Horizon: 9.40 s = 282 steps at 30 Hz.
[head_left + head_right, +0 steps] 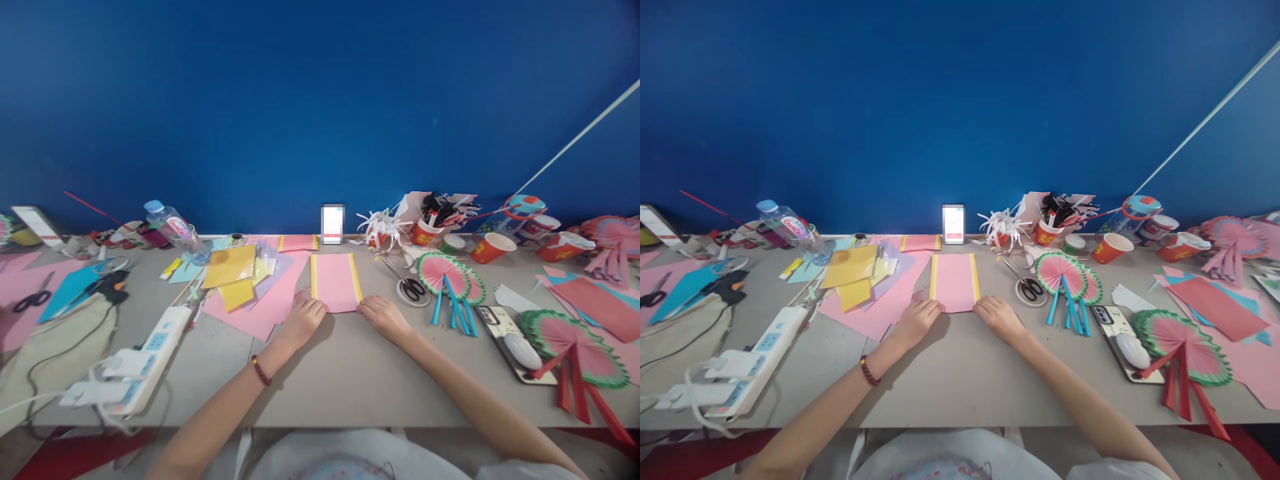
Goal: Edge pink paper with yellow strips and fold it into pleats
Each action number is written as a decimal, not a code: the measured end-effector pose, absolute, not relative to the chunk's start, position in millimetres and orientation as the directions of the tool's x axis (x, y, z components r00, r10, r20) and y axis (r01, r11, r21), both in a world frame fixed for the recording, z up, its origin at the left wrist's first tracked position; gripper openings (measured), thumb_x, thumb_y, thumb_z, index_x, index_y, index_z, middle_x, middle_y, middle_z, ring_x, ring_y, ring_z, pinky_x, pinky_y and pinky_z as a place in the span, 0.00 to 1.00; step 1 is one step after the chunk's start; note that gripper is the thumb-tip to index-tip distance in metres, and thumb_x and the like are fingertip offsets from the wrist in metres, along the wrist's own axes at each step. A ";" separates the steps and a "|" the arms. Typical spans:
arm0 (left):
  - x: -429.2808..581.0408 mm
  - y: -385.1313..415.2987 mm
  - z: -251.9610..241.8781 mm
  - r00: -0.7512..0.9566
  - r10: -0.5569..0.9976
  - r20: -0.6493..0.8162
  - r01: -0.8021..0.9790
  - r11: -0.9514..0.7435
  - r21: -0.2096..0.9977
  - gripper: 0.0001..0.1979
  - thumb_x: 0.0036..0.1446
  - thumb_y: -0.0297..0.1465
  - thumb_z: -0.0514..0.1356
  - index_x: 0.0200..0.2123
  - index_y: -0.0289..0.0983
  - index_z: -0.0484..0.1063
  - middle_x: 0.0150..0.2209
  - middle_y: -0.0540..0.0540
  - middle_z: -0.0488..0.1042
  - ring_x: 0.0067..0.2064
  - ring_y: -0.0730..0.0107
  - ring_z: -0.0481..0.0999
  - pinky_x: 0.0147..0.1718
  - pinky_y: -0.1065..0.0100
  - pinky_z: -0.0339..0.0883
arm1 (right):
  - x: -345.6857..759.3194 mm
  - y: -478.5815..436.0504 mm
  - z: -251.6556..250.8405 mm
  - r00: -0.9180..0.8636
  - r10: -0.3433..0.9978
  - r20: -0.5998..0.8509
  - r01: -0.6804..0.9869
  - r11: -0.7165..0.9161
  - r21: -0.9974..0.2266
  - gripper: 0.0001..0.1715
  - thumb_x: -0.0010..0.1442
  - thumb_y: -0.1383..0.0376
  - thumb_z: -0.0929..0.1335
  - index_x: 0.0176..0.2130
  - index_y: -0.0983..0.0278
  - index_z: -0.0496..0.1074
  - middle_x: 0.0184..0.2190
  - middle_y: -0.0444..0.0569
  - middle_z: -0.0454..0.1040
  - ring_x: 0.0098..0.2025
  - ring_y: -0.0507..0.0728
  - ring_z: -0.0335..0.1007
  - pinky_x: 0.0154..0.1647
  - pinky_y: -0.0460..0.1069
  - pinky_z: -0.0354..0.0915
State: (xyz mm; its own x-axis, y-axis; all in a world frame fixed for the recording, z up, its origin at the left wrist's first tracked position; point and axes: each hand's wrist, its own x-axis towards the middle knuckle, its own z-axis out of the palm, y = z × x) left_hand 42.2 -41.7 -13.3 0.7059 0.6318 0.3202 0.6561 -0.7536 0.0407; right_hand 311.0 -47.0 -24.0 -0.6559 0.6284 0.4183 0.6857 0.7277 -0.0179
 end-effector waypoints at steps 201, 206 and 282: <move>24.1 -31.2 -14.4 0.612 0.641 0.464 0.648 -0.743 0.171 0.12 0.64 0.27 0.49 0.36 0.38 0.72 0.33 0.47 0.73 0.36 0.70 0.72 0.47 0.60 0.67 | 306.0 -42.6 -25.9 -0.396 0.821 0.412 0.655 0.566 -0.500 0.11 0.63 0.62 0.64 0.37 0.61 0.76 0.35 0.51 0.76 0.38 0.57 0.72 0.40 0.52 0.68; 26.5 -32.8 -7.5 0.531 0.663 0.528 0.655 -0.716 0.241 0.11 0.64 0.27 0.49 0.35 0.38 0.71 0.32 0.48 0.73 0.36 0.70 0.73 0.40 0.66 0.68 | 305.9 -44.6 -26.8 -0.363 0.813 0.455 0.670 0.567 -0.479 0.11 0.63 0.64 0.63 0.37 0.60 0.76 0.34 0.51 0.76 0.37 0.56 0.72 0.38 0.51 0.69; 45.4 -36.1 0.7 0.812 0.505 0.292 0.546 -0.834 -0.076 0.18 0.63 0.21 0.48 0.55 0.38 0.60 0.51 0.42 0.69 0.49 0.64 0.70 0.43 0.63 0.63 | 297.9 -40.9 -17.5 -0.733 0.535 0.421 0.602 0.798 0.034 0.16 0.62 0.74 0.62 0.47 0.66 0.72 0.42 0.57 0.76 0.46 0.60 0.72 0.45 0.55 0.70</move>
State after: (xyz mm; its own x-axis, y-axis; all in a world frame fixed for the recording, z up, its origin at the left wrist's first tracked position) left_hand 45.4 -36.1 0.7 0.8123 0.5048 0.2920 0.5459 -0.8344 -0.0762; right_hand 297.9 -40.9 -17.5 -0.7326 0.5348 0.4209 0.6020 0.7978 0.0340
